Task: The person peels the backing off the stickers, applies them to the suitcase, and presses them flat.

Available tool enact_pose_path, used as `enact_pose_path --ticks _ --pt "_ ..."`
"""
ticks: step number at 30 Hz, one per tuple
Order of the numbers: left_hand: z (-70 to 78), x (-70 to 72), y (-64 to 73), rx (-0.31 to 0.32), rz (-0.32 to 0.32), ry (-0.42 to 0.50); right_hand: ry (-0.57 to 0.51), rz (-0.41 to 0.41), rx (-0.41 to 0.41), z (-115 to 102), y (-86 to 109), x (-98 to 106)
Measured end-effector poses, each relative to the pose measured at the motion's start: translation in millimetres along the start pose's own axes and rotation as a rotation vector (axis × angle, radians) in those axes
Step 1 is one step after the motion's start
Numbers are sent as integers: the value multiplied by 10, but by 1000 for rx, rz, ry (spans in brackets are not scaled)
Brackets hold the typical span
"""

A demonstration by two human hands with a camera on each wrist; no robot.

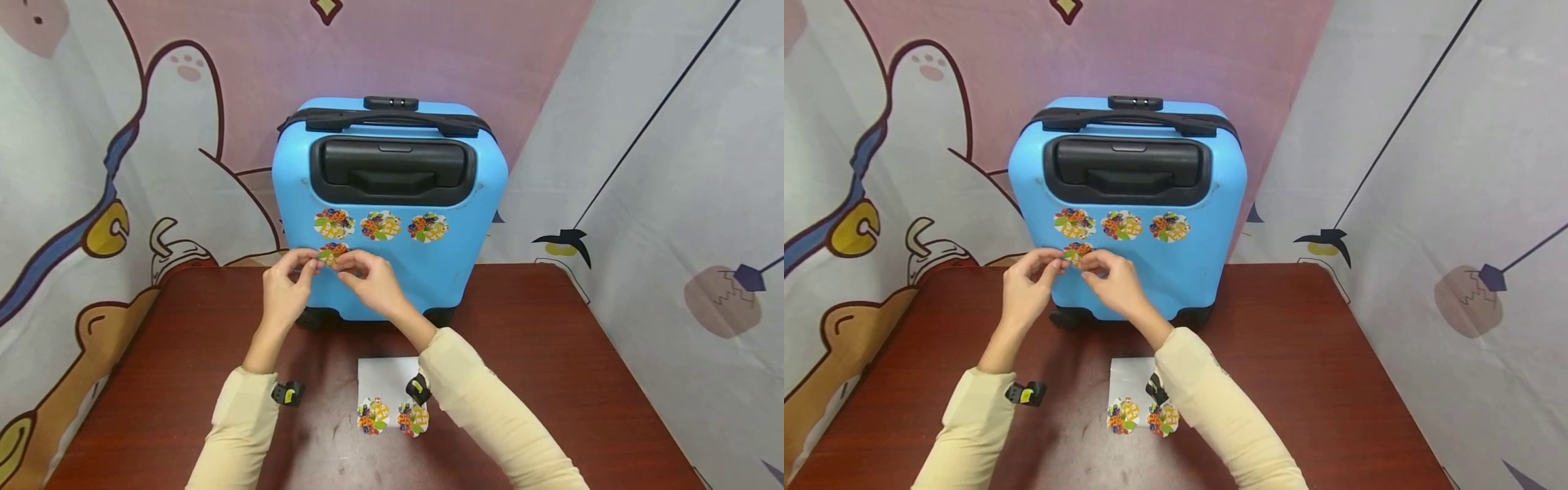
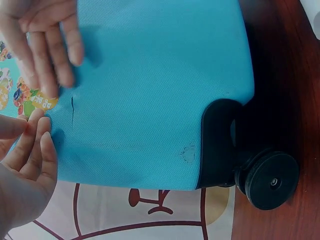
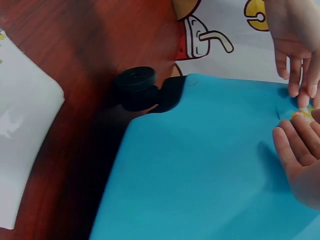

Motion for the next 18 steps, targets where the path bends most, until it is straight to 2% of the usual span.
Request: enact_pose_path --ticks 2,8,11,13,18 --pt "-53 -8 3 9 -1 2 3 -15 -28 57 22 -10" --pt "-383 -76 19 40 -6 18 -23 -28 -68 134 88 35" --pt "-416 -95 39 41 -17 3 -29 -31 -99 174 121 71" --pt "-420 -108 54 40 -27 -10 -26 -35 -127 116 175 104" --pt "-480 -164 113 55 -55 -17 -5 -29 -147 239 262 186"
Point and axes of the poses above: each hand's wrist, its own y-axis away from the middle knuckle, its own x-axis out of the back of the hand, z = x × y, the point moved 10 cm from there along -y, towards the middle knuckle, and after that the axes turned 5 degrees about -z, right-handed, at the moved point
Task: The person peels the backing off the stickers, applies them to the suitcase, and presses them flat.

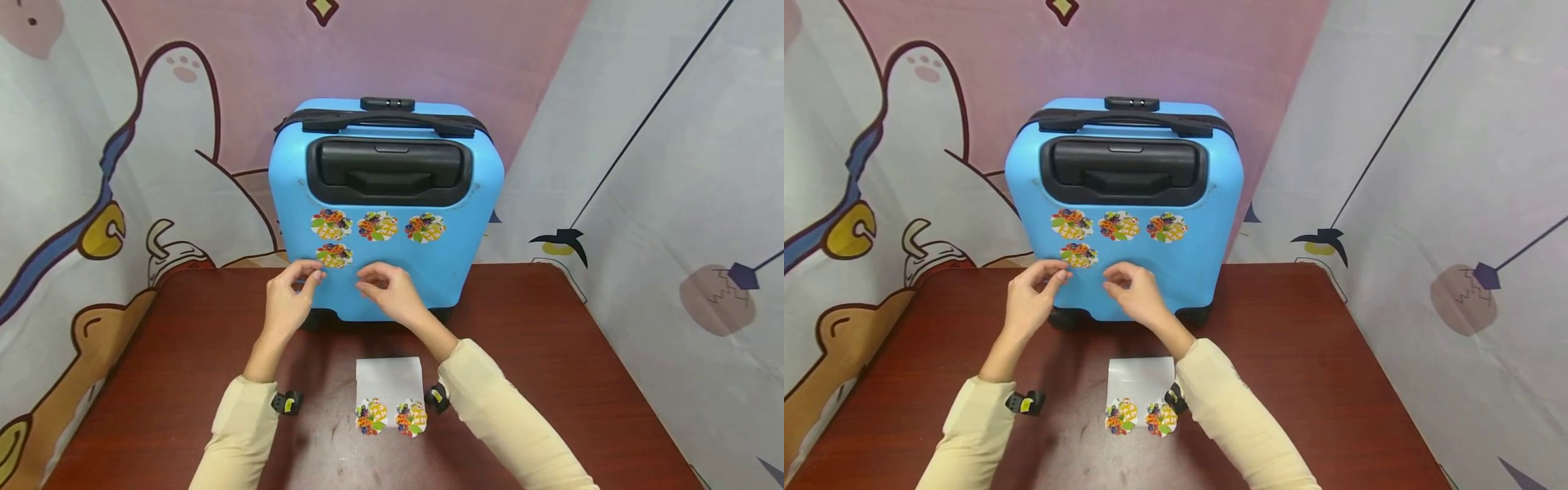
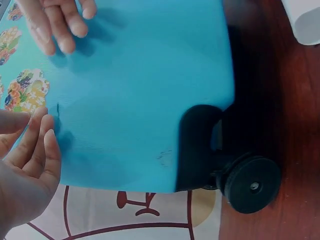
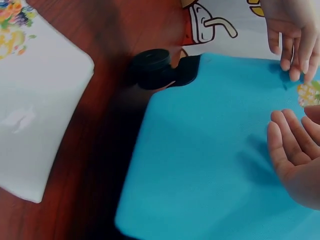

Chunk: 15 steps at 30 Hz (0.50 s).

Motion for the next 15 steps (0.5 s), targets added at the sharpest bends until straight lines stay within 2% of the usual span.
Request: enact_pose_path --ticks 2,7,15 --pt "-52 -38 34 20 -22 8 10 -2 -1 162 -6 19" --pt "-181 -165 139 83 -105 19 41 -33 -43 371 100 55" --pt "-402 -455 346 155 -314 28 34 -63 -123 816 318 86"
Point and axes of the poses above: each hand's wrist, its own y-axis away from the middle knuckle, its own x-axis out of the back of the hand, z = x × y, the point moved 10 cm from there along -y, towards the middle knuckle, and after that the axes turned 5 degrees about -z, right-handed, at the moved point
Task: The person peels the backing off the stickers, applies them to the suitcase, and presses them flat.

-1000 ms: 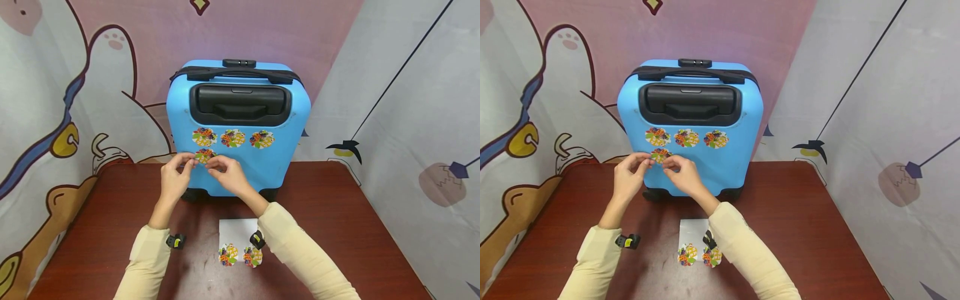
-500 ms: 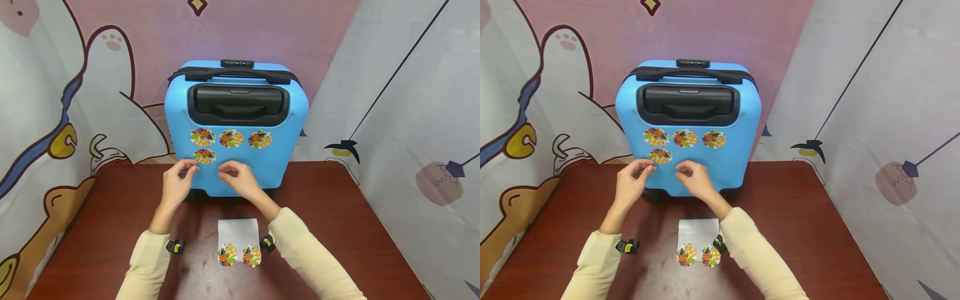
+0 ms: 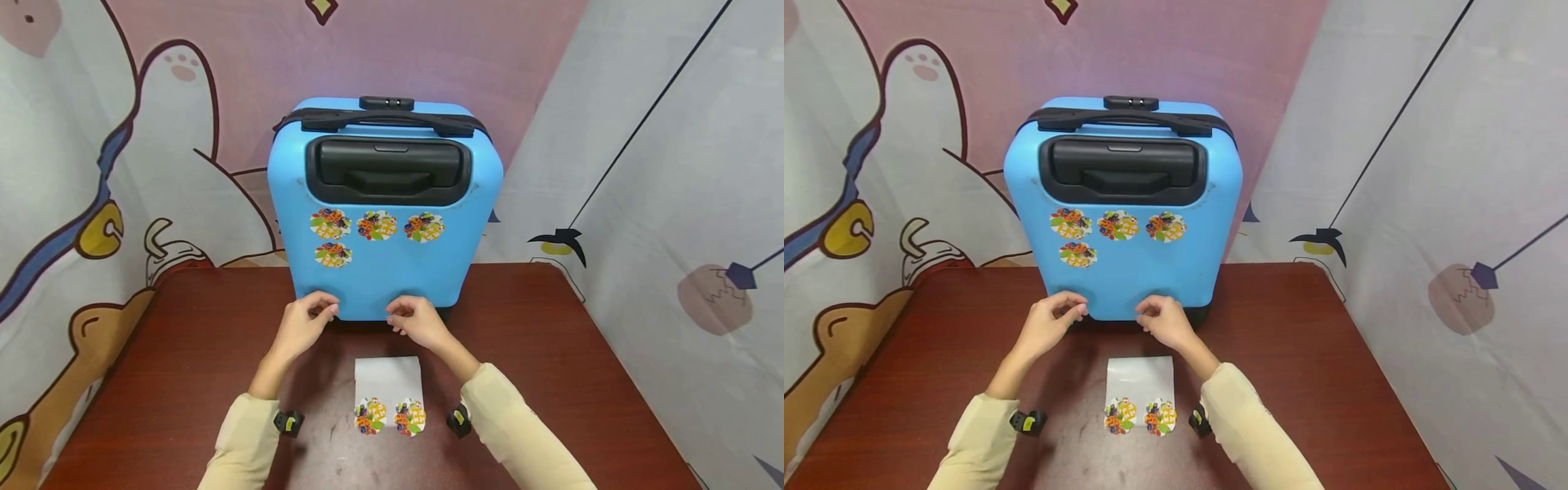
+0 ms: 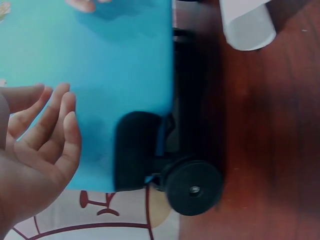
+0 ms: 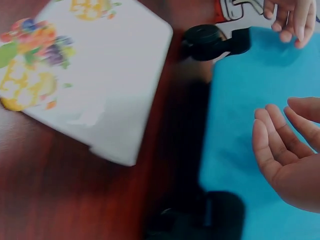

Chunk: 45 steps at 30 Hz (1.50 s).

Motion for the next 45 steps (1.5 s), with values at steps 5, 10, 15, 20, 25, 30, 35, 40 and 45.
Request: enact_pose_path --ticks 5,10,15,20,25,30,35,40,45 --pt "-157 -208 83 47 -114 -7 -4 3 -53 253 131 2" --pt "-324 -410 200 90 -225 -34 -2 -19 -122 538 270 -26" --pt "-425 -544 317 98 -285 -85 14 -25 -167 771 393 -39" --pt "-500 -671 413 102 -330 -99 2 -43 -176 884 490 -62" --pt "-535 -764 490 102 -368 -91 12 -62 -195 971 587 -78" --pt "-565 -845 554 104 -404 -86 16 -74 -210 1078 674 -108" --pt "-559 -942 609 101 -446 -64 -30 -107 -213 1142 752 -175" --pt "-539 -1031 663 94 -477 -57 -63 -123 -223 1176 791 -221" --pt "-541 -1103 703 100 -492 -41 -96 -139 -217 1175 801 -253"
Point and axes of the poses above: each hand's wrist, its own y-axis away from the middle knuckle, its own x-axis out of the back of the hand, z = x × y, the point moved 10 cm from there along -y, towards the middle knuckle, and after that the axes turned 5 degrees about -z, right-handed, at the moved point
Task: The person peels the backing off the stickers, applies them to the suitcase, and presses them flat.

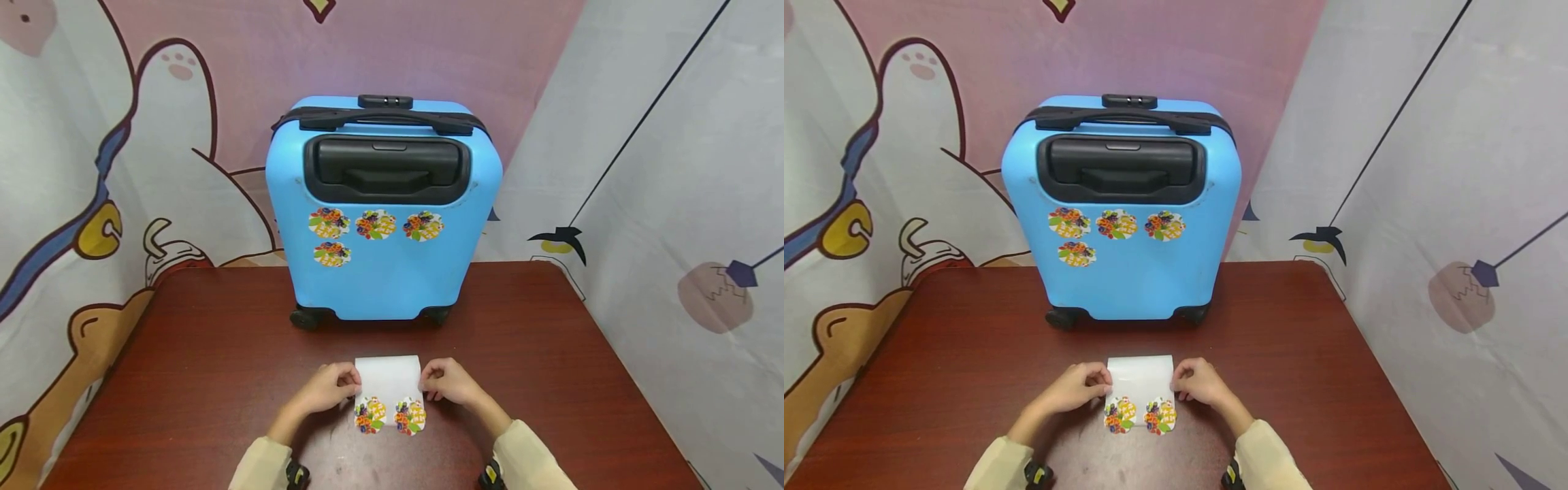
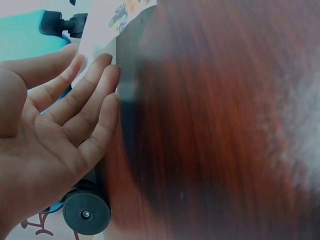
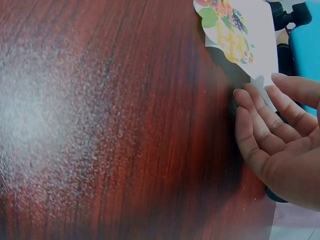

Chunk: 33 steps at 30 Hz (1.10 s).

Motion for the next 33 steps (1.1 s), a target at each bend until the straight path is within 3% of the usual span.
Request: enact_pose_path --ticks 8,16,23,33 --pt "6 -69 1 -24 -10 14 -7 -27 21 -3 3 -49" --pt "7 -31 4 -21 38 3 -13 -31 32 -7 -10 -61" --pt "-3 34 8 7 84 37 -24 17 66 -73 -10 -34" --pt "47 143 -4 -31 117 162 -49 96 81 -215 27 51"
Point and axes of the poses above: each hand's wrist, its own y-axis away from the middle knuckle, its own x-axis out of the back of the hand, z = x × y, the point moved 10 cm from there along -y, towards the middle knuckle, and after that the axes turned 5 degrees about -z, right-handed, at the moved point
